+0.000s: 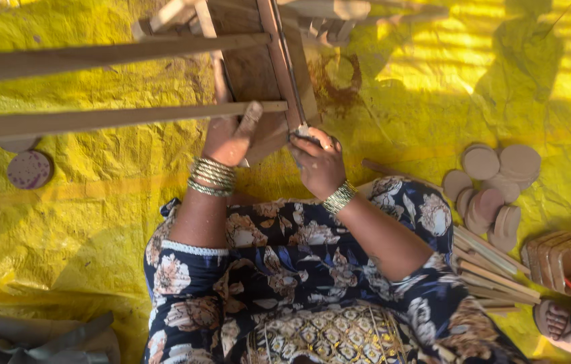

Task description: The person sits on the ground holding a small wooden chair frame on their lap and sands its surfaces with a sanding block, rotating the chair to reach different sides, rails and edges. Other small wooden furniture pieces and sanding discs lie on the tarp around them.

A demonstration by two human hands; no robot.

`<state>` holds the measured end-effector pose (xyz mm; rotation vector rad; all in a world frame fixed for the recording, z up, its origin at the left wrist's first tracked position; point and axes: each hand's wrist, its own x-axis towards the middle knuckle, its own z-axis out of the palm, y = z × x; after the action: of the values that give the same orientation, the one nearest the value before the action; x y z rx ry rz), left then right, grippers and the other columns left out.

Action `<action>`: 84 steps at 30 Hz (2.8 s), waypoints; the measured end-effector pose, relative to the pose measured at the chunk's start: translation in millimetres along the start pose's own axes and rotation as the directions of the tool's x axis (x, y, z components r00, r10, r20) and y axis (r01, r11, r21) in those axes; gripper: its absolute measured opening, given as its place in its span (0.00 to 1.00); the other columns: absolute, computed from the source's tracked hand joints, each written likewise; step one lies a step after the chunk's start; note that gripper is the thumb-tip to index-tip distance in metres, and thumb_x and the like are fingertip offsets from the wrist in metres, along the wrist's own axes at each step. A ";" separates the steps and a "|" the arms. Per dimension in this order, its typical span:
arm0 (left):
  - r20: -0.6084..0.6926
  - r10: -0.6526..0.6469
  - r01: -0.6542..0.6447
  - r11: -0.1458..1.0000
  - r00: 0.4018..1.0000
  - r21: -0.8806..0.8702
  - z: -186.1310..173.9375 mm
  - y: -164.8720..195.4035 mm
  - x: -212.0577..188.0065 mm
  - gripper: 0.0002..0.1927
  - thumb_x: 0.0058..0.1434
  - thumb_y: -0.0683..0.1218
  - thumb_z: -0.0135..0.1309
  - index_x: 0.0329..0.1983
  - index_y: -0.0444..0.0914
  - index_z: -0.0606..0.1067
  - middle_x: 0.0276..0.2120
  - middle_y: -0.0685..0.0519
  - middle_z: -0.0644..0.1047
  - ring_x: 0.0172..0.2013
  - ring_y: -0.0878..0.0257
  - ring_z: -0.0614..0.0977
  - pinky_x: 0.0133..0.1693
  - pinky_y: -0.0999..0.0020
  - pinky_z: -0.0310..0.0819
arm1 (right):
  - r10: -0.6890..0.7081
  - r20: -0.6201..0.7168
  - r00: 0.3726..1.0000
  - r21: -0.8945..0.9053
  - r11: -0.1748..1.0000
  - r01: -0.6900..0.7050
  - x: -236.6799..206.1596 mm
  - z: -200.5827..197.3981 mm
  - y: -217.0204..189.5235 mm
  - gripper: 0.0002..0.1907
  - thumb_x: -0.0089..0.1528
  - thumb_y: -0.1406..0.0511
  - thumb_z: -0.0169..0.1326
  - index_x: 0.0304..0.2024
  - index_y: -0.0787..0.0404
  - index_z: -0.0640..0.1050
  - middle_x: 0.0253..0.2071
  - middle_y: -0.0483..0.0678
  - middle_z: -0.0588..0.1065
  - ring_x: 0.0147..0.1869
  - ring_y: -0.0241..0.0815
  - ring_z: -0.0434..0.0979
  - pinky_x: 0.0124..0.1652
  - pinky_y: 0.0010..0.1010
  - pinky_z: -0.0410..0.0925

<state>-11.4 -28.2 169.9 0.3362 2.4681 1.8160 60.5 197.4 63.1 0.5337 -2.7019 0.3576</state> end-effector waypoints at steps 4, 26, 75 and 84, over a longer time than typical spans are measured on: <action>0.046 -0.274 0.266 0.954 0.961 0.138 -1.4 0.8 8.1 0.51 0.69 0.60 0.47 0.81 0.44 0.29 0.61 0.31 0.74 0.64 0.43 0.76 0.67 0.60 0.65 | -0.065 -0.048 0.997 0.048 0.997 0.067 -19.9 -23.1 7.5 0.17 0.55 0.71 0.58 0.43 0.47 0.85 0.55 0.38 0.81 0.68 0.46 0.70 0.62 0.50 0.62; 0.049 0.524 -0.525 0.851 0.851 0.018 35.3 -11.6 6.2 0.50 0.58 0.42 0.54 0.77 0.46 0.39 0.76 0.29 0.48 0.69 0.44 0.71 0.65 0.63 0.71 | -0.170 -0.097 0.981 -0.047 0.985 0.166 77.6 -75.8 41.4 0.16 0.56 0.71 0.54 0.45 0.54 0.84 0.58 0.39 0.76 0.68 0.50 0.72 0.62 0.46 0.66; 0.261 0.227 -0.281 0.939 0.938 0.196 64.6 18.5 -7.9 0.41 0.56 0.49 0.60 0.73 0.41 0.60 0.48 0.42 0.80 0.43 0.47 0.84 0.42 0.57 0.79 | -0.100 -0.535 0.839 0.004 0.993 0.121 31.8 -43.5 36.2 0.23 0.61 0.74 0.60 0.58 0.55 0.76 0.65 0.48 0.68 0.60 0.57 0.72 0.58 0.48 0.69; 0.200 0.544 -0.547 0.836 0.815 -0.044 49.5 -4.0 2.5 0.50 0.57 0.46 0.61 0.77 0.28 0.49 0.63 0.33 0.72 0.58 0.47 0.81 0.54 0.61 0.77 | 0.298 -0.163 0.940 0.082 0.954 -0.288 35.4 -36.7 40.3 0.31 0.53 0.69 0.58 0.61 0.58 0.74 0.63 0.53 0.73 0.60 0.57 0.75 0.56 0.44 0.69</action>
<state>-5.7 17.6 151.2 1.2847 2.3926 1.8035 24.4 233.7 103.1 0.1031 -2.6054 0.5351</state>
